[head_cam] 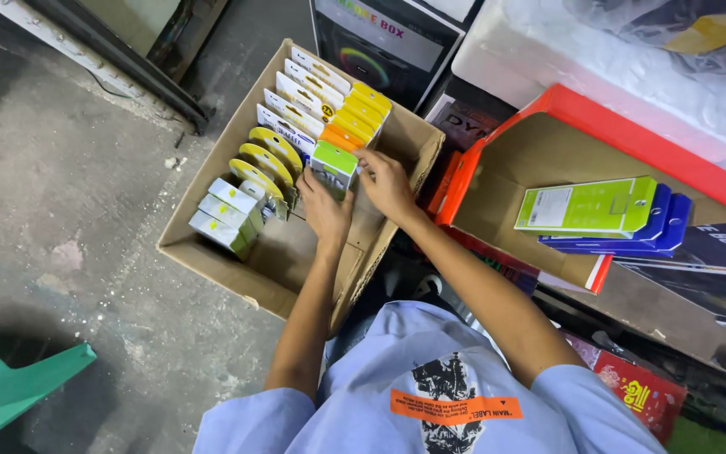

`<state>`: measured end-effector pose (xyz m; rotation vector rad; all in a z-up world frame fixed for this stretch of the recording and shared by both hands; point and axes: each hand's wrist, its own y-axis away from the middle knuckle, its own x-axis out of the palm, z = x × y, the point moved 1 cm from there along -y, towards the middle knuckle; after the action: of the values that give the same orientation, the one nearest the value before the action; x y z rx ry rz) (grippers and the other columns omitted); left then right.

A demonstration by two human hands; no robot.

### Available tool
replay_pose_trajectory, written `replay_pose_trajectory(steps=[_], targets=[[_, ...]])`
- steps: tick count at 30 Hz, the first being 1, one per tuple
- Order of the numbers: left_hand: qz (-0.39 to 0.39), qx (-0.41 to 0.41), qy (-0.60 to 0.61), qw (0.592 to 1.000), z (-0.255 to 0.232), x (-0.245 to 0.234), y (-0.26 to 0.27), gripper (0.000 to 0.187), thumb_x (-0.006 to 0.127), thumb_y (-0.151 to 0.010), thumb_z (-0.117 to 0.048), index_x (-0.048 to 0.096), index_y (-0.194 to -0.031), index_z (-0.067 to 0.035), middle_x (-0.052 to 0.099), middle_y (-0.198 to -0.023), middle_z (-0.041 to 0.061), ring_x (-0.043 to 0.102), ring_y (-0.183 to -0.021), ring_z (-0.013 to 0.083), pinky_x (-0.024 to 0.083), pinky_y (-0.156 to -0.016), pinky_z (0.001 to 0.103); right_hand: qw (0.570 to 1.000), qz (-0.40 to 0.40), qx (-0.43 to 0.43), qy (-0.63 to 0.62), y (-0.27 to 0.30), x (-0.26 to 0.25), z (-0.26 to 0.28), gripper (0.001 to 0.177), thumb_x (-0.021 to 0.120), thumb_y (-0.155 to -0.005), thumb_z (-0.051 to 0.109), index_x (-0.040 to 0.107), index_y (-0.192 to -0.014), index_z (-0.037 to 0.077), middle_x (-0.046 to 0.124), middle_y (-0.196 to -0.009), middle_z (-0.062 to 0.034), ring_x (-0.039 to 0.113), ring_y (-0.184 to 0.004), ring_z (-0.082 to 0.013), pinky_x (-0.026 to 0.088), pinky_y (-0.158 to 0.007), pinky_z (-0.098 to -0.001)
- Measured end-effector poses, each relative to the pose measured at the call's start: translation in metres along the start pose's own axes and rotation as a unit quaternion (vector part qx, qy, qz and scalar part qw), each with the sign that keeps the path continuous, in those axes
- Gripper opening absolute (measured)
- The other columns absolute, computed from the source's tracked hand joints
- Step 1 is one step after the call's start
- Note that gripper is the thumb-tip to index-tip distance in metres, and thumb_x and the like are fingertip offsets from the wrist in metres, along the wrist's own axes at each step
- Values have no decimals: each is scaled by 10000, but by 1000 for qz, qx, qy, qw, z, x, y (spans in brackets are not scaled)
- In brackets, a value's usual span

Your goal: The person picks packaged phone accessories, including blister-packed chargers, earphones and boxed cables, from a shelf and places them one by one into a large cardboard box, arranging the packages inside. They also move an orange box aside to reach items and handle a blue Samsung box at the end.

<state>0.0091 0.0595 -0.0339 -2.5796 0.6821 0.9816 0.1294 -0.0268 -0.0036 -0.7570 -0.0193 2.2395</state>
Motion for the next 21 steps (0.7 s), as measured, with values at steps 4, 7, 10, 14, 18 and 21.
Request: replay_pose_trajectory(steps=[4,7,10,14,18,21], targets=[[-6,11,-2,1000,-1,3,4,1022,881,-701,-130,277,-1513,17,388,-1445,264,537,-1239,474,486,-1006,485,999,14,-1,-30,4,-5,4,434,639,-869,-62,629,-1300,-11,722,-1119,-193,740,-956,-286,605,-796,-354],[8,9,-8,1000,-5,2,7,1081,867,-723,-97,201,-1569,5,338,-1498,286,531,-1240,493,477,-1009,495,999,18,-7,-29,8,-16,16,474,639,-882,-53,605,-1353,-4,727,-1105,-187,739,-943,-278,602,-787,-350],[25,2,-13,1000,-11,-1,7,1161,862,-696,-76,130,-1594,-7,317,-1510,296,535,-1231,497,479,-1001,493,999,36,27,-27,11,-31,28,533,629,-867,-46,564,-1394,0,723,-1119,-187,734,-851,-272,584,-778,-359],[-1,13,15,1000,-30,-5,18,1156,862,-757,-124,92,-1611,-12,296,-1521,315,506,-1251,507,451,-1019,507,998,14,30,-51,28,-68,40,478,635,-880,-29,602,-1353,38,710,-1178,-160,729,-872,-235,595,-756,-331],[-42,42,21,998,-54,-2,37,1022,805,-878,-173,125,-1622,-6,261,-1553,320,385,-1372,510,324,-1129,552,997,-26,61,-43,48,-126,56,321,631,-929,-13,664,-1242,49,730,-1094,-96,714,-833,-182,575,-711,-301],[-64,115,49,990,-80,5,53,892,752,-924,-158,202,-1610,-7,255,-1581,294,311,-1461,487,237,-1208,562,994,-110,18,6,68,-175,69,255,651,-923,-15,695,-1167,48,729,-1064,-91,717,-876,-193,560,-715,-298]])
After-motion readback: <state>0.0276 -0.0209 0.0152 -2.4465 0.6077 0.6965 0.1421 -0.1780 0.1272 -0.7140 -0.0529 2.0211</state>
